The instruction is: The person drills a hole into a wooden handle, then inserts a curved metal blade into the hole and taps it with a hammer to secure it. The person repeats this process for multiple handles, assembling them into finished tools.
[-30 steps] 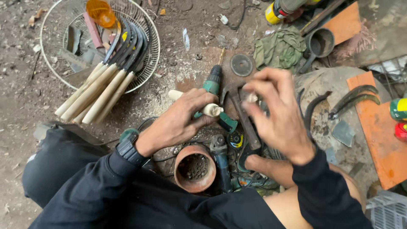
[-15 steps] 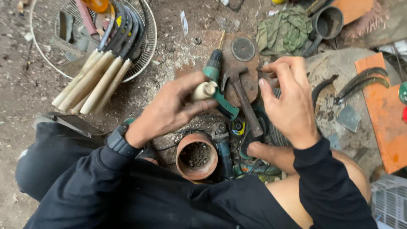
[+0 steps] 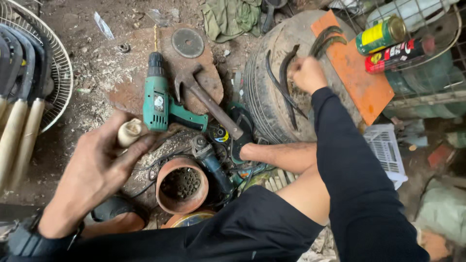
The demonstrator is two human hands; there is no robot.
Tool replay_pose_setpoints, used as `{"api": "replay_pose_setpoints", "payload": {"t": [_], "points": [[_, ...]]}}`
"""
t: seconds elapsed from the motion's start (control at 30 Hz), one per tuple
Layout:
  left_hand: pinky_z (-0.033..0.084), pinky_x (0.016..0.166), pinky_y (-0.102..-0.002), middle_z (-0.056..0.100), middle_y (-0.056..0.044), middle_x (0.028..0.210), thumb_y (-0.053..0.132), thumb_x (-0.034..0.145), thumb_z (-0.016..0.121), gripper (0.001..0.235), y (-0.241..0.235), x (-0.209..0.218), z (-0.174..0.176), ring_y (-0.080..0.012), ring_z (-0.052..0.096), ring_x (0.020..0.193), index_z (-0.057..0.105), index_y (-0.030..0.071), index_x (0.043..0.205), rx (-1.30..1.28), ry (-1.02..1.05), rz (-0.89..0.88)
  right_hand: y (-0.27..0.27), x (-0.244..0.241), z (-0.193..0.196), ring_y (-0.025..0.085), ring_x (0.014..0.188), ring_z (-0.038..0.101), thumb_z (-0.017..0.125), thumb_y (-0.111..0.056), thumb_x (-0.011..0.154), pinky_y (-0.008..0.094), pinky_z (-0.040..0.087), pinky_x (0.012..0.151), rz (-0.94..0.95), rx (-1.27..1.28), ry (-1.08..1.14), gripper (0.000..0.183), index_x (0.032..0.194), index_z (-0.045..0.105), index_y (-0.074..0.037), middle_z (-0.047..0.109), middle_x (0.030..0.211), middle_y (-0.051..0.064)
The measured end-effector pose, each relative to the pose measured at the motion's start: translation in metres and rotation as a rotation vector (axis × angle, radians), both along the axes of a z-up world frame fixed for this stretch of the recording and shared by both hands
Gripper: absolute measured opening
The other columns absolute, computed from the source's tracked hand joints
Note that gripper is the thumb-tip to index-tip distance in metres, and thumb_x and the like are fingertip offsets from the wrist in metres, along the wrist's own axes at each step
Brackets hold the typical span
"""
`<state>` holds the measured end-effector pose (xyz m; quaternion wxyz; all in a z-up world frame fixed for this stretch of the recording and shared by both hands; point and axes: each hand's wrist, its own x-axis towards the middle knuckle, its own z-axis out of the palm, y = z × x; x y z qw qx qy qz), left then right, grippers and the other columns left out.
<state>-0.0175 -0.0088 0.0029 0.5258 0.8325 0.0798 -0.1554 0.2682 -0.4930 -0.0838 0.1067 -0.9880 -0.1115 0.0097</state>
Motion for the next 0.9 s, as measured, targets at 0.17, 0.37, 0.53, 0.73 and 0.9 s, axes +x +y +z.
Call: {"api": "replay_pose_setpoints", "payload": {"t": [0.17, 0.37, 0.53, 0.73, 0.9], "points": [[0.046, 0.046, -0.036, 0.065, -0.007, 0.072, 0.025, 0.091, 0.069, 0.022, -0.021, 0.008, -0.004, -0.0171, 0.055, 0.053, 0.054, 0.009, 0.087, -0.027, -0.182, -0.112, -0.011, -0.050, -0.057, 0.046, 0.099, 0.066, 0.080, -0.014, 0.083, 0.052, 0.054, 0.086, -0.050, -0.159, -0.028, 0.032, 0.108, 0.070, 0.003, 0.067, 0.106, 0.029], [0.044, 0.052, -0.038, 0.058, -0.010, 0.067, 0.025, 0.091, 0.072, 0.028, -0.043, 0.022, 0.002, -0.0194, 0.052, 0.056, 0.051, 0.007, 0.091, 0.010, -0.169, -0.159, -0.016, -0.082, -0.088, 0.046, 0.116, 0.056, 0.075, -0.006, 0.078, 0.050, 0.055, 0.089, 0.042, -0.387, -0.077, 0.042, 0.116, 0.061, 0.003, 0.059, 0.121, 0.028], [0.047, 0.058, -0.038, 0.059, -0.011, 0.071, 0.018, 0.091, 0.073, 0.023, -0.045, 0.025, 0.008, -0.0201, 0.054, 0.061, 0.055, 0.005, 0.095, -0.059, -0.260, -0.137, -0.034, -0.074, -0.109, 0.043, 0.108, 0.061, 0.073, -0.010, 0.077, 0.048, 0.056, 0.088, 0.134, -0.472, -0.148, 0.045, 0.117, 0.061, 0.007, 0.063, 0.113, 0.028], [0.049, 0.063, -0.037, 0.060, -0.011, 0.078, 0.014, 0.094, 0.072, 0.020, -0.035, 0.022, 0.013, -0.0170, 0.052, 0.067, 0.055, 0.004, 0.099, -0.155, -0.391, -0.089, -0.005, -0.062, -0.071, 0.040, 0.092, 0.068, 0.069, -0.017, 0.081, 0.047, 0.058, 0.079, 0.110, -0.524, -0.308, 0.034, 0.105, 0.066, 0.006, 0.069, 0.100, 0.025], [0.048, 0.061, -0.036, 0.056, -0.012, 0.073, 0.017, 0.092, 0.076, 0.022, -0.020, 0.021, 0.009, -0.0173, 0.051, 0.064, 0.059, 0.003, 0.096, -0.131, -0.388, 0.024, 0.085, -0.071, 0.036, 0.030, 0.077, 0.072, 0.065, -0.010, 0.103, 0.042, 0.056, 0.069, -0.126, 0.385, -0.051, 0.016, 0.107, 0.061, 0.005, 0.071, 0.091, 0.020]]}}
